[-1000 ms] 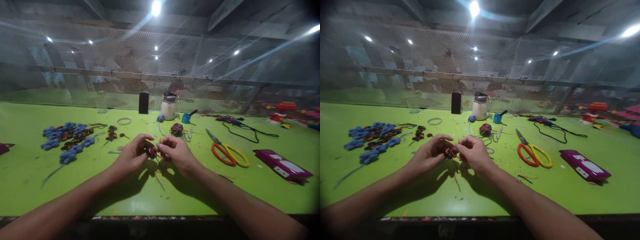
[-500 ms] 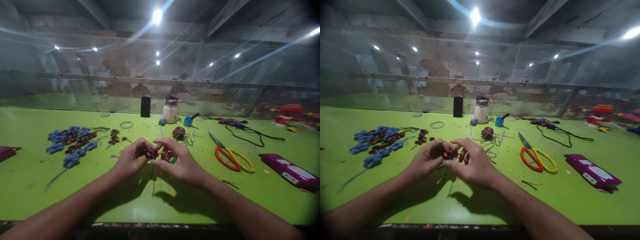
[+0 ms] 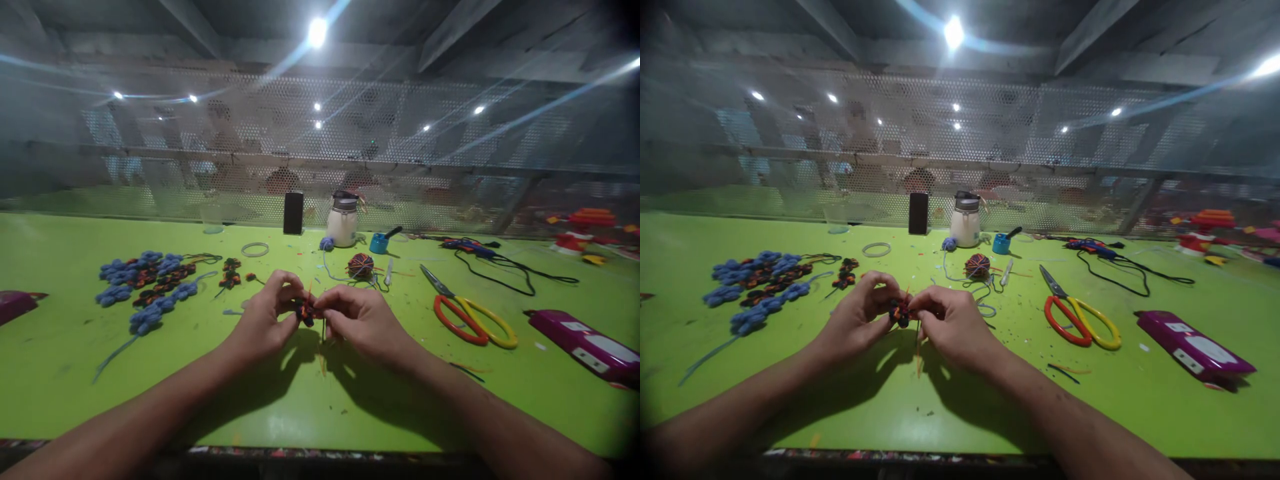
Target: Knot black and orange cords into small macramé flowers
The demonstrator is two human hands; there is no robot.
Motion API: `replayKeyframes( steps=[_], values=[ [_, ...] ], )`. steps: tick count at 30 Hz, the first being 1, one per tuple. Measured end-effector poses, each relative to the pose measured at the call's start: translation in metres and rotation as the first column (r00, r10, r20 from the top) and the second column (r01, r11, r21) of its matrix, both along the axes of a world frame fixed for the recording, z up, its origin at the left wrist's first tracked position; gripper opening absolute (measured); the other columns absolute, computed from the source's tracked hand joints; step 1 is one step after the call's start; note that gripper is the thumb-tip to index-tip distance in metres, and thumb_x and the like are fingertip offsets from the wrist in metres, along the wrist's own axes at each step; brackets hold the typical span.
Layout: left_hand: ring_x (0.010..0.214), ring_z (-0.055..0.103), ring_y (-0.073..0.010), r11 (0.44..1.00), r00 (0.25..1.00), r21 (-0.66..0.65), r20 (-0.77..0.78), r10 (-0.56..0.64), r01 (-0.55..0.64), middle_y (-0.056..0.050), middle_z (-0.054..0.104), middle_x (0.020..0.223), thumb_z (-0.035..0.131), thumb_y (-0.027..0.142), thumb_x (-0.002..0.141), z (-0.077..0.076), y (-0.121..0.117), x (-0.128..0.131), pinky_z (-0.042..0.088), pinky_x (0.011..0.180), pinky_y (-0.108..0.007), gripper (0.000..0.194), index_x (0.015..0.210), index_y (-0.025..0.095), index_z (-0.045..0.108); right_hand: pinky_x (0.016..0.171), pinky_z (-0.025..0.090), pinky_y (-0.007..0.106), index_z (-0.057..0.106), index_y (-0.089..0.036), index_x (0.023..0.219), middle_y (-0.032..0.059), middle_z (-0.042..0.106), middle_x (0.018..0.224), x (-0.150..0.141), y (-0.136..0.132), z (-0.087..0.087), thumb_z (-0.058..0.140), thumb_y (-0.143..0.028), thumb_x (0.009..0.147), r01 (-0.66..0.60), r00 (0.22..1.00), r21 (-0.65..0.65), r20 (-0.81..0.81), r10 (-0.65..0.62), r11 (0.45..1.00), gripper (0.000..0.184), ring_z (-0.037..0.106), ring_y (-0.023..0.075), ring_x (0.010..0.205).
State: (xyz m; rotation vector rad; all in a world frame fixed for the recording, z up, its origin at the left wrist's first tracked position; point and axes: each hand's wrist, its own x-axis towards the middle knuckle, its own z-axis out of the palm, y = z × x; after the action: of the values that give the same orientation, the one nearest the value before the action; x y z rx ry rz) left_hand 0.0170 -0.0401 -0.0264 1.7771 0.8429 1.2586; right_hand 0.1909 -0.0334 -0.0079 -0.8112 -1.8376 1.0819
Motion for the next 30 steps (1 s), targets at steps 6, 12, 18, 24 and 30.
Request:
replayKeyframes(
  steps=[6,12,18,24,30],
  values=[
    [0.087,0.062,-0.0166,0.993,0.994,-0.097,0.087,-0.065,0.074,-0.008,0.065,0.097,0.054,0.007,0.075,0.0033,-0.0009,0.0028,0.046,0.083,-0.035,0.038,0.108,0.020,0.039,0.045,0.042,0.024,0.055,-0.018,0.105,-0.0015,0.057,0.067,0.0019,0.0035,0.0014,0.053,-0.016,0.077,-0.018,0.999,-0.071,-0.050,0.015,0.997,0.027,0.053,0.0102,0.049],
    [0.077,0.062,-0.0161,0.962,0.974,-0.201,0.170,-0.150,0.183,-0.004,0.066,0.081,0.062,0.017,0.074,0.0062,0.0009,0.0047,0.046,0.073,-0.031,0.044,0.112,0.020,0.039,0.067,0.041,0.032,0.058,-0.020,0.109,0.0069,0.061,0.084,0.0076,0.0043,-0.0026,0.044,-0.008,0.084,-0.112,0.901,0.538,0.410,-0.143,0.836,0.031,0.054,0.0179,0.075],
    [0.079,0.063,-0.0170,0.931,0.960,-0.281,0.217,-0.175,0.233,-0.004,0.067,0.084,0.066,0.017,0.071,0.0005,0.0074,0.0003,0.046,0.074,-0.033,0.041,0.104,0.023,0.043,0.061,0.037,0.030,0.062,-0.016,0.078,0.0071,0.060,0.073,0.0092,0.0051,-0.0043,0.044,-0.014,0.086,-0.078,0.865,0.553,0.451,-0.219,0.830,0.020,0.052,0.0165,0.066],
    [0.083,0.062,-0.0185,0.936,0.962,-0.272,0.216,-0.166,0.223,-0.004,0.066,0.087,0.065,0.013,0.068,0.0021,0.0069,0.0006,0.045,0.077,-0.034,0.041,0.104,0.023,0.045,0.057,0.034,0.027,0.057,-0.017,0.072,0.0044,0.059,0.068,0.0091,0.0061,-0.0054,0.050,-0.013,0.081,-0.036,0.871,0.472,0.447,-0.204,0.881,0.012,0.049,0.0140,0.061],
    [0.082,0.058,-0.0180,0.902,0.953,-0.336,0.222,-0.205,0.272,-0.006,0.063,0.087,0.059,0.013,0.068,0.0054,-0.0014,0.0041,0.043,0.075,-0.032,0.017,0.084,0.018,0.058,0.056,0.035,0.026,0.052,-0.018,0.070,0.0021,0.057,0.067,0.0079,0.0059,-0.0054,0.050,-0.014,0.082,-0.041,0.888,0.464,0.422,-0.180,0.885,0.013,0.048,0.0130,0.061]
  ],
)
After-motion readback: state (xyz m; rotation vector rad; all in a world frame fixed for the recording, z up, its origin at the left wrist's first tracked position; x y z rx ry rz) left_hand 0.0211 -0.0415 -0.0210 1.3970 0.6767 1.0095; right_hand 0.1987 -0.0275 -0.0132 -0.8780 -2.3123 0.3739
